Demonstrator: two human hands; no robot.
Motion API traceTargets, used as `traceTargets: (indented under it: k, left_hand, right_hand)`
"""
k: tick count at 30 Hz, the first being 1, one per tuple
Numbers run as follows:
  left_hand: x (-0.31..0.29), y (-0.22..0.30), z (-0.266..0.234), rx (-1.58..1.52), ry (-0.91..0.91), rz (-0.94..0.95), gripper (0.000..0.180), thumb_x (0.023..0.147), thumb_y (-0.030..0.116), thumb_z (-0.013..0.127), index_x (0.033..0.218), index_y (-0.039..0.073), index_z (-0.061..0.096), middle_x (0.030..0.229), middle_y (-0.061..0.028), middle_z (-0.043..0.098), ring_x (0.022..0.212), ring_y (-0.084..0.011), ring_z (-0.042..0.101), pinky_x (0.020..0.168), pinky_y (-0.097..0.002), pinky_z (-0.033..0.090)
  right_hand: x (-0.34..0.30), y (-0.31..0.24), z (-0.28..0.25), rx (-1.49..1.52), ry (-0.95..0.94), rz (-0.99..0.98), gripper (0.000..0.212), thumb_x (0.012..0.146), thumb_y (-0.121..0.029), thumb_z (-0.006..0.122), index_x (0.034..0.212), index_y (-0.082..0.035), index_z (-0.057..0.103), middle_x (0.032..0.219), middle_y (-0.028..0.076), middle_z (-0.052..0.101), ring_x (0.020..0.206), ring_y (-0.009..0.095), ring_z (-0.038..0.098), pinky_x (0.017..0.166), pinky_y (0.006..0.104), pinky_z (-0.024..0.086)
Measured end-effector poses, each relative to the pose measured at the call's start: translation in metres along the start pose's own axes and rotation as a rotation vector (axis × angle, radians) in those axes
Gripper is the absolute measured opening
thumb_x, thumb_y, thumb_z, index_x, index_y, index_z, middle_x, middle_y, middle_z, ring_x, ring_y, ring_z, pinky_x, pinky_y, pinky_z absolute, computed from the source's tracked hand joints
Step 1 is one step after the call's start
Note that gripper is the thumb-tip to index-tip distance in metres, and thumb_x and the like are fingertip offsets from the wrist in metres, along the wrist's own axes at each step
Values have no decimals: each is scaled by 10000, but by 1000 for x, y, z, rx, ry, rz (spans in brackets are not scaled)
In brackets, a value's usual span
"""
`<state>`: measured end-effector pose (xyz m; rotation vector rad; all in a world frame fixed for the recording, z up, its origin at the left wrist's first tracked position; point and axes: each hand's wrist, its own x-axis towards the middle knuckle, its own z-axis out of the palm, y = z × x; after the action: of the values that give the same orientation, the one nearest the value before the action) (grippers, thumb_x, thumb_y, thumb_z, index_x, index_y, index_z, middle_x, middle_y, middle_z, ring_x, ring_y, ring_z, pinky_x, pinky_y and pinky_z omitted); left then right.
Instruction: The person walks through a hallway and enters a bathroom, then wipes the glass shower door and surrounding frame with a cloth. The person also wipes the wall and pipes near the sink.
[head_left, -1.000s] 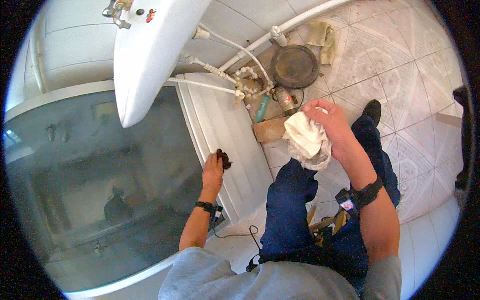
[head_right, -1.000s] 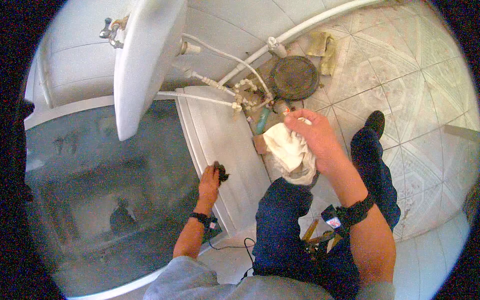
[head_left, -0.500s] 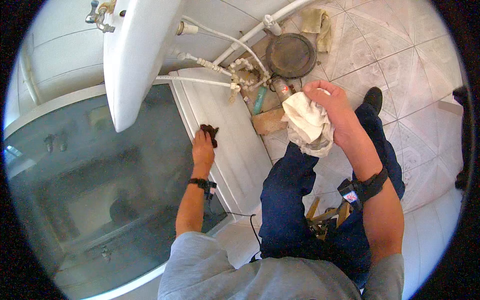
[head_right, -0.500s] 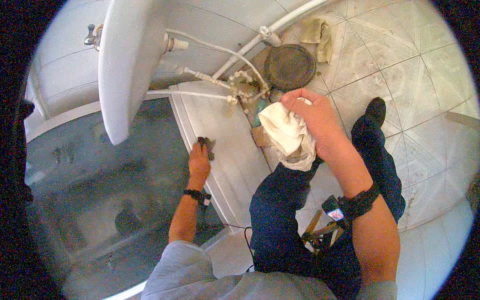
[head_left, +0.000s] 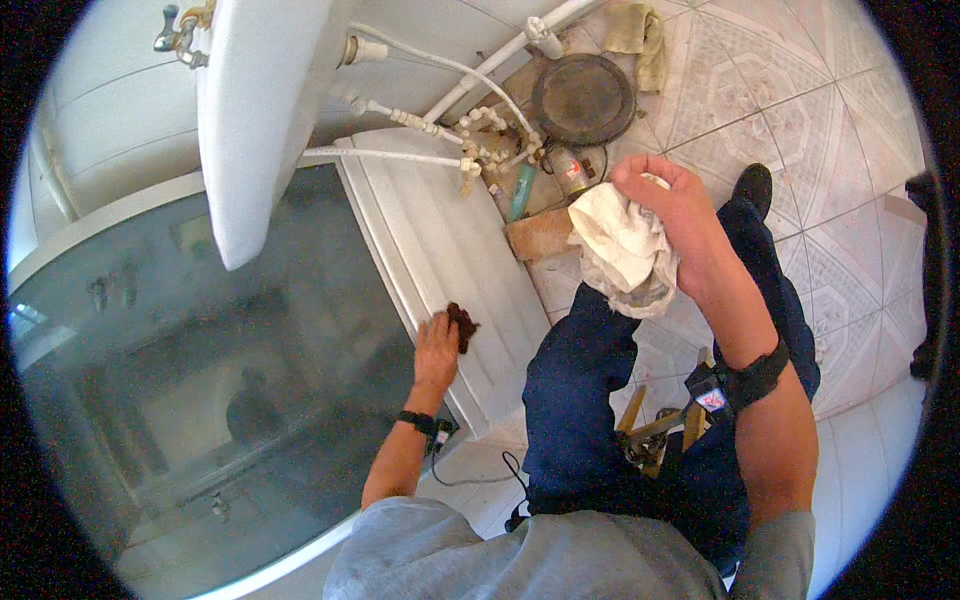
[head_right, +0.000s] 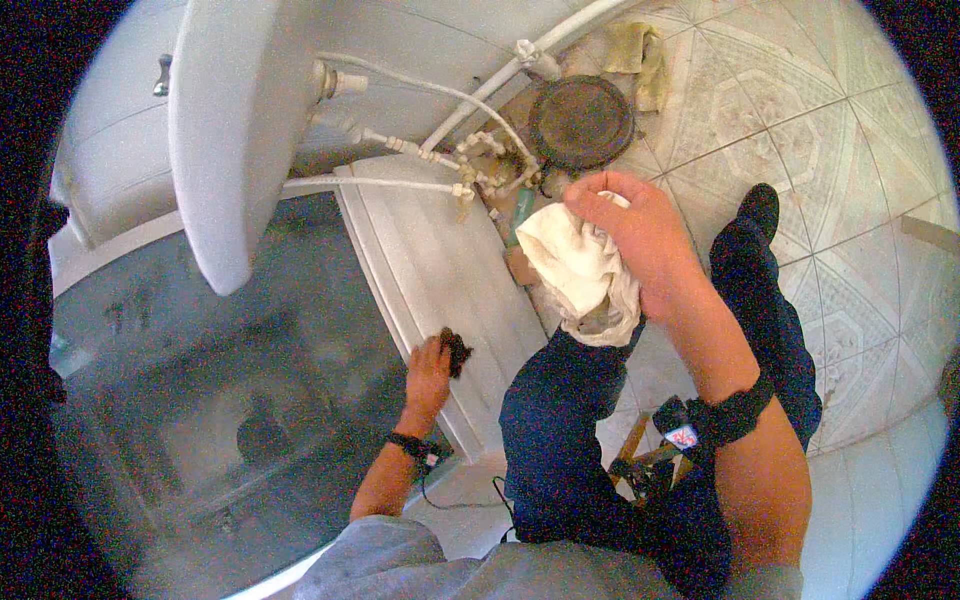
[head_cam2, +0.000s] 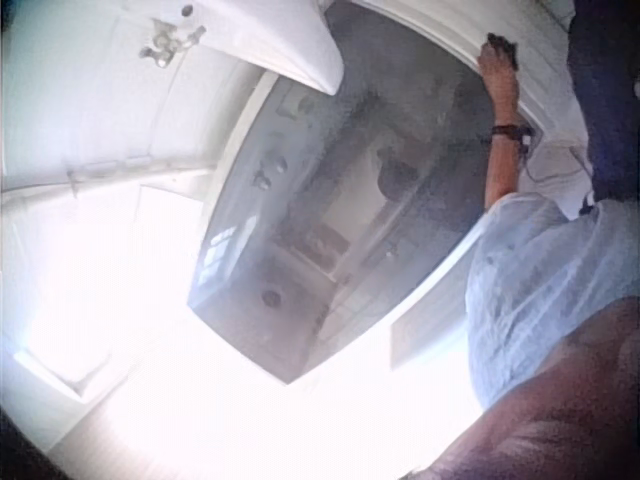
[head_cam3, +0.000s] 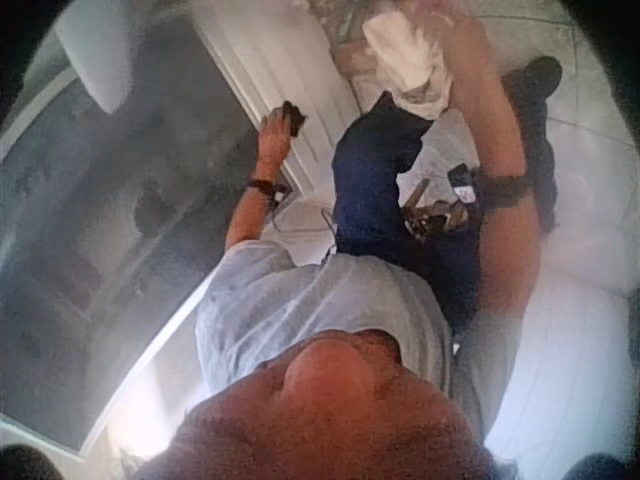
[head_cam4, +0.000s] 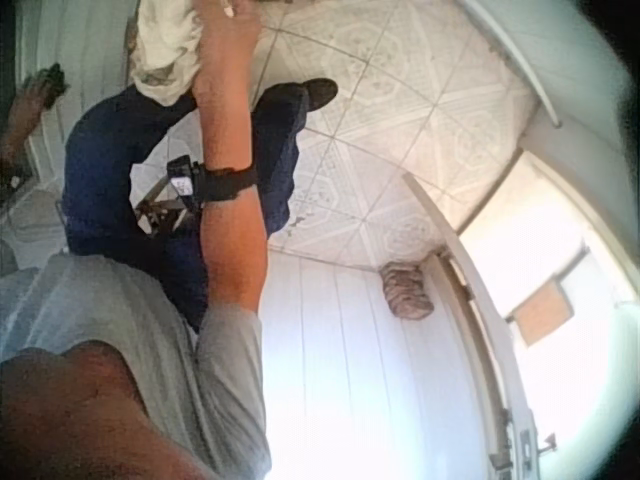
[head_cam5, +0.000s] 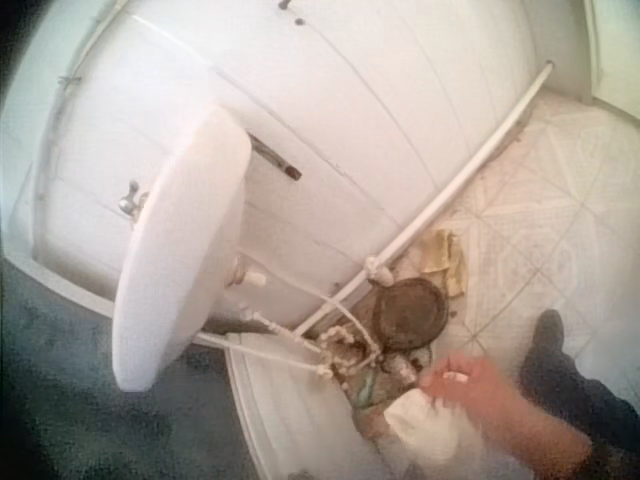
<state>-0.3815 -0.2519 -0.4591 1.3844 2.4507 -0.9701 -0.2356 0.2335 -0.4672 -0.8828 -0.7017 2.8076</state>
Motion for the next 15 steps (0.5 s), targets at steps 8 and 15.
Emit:
traceTargets:
  k: [8, 15]
  left_hand:
    - [157, -105, 6, 209, 93, -81, 356, 917, 62, 614, 1268, 14, 647, 1366, -167, 573, 1331, -324, 514, 1118, -516, 415]
    - [239, -166, -2, 337, 163, -173, 370, 937, 121, 633, 1303, 76, 619, 1406, -121, 565, 1338, -290, 521, 1125, -503, 405]
  right_hand:
    - [3, 0, -5, -64, 60, 54, 134, 952, -171, 742, 1000, -67, 675, 848, 20, 718, 719, 103, 695, 653, 253, 568]
    - [7, 7, -15, -133, 66, 14, 151, 958, -198, 742, 1006, -73, 673, 855, 11, 718, 726, 84, 689, 645, 245, 557]
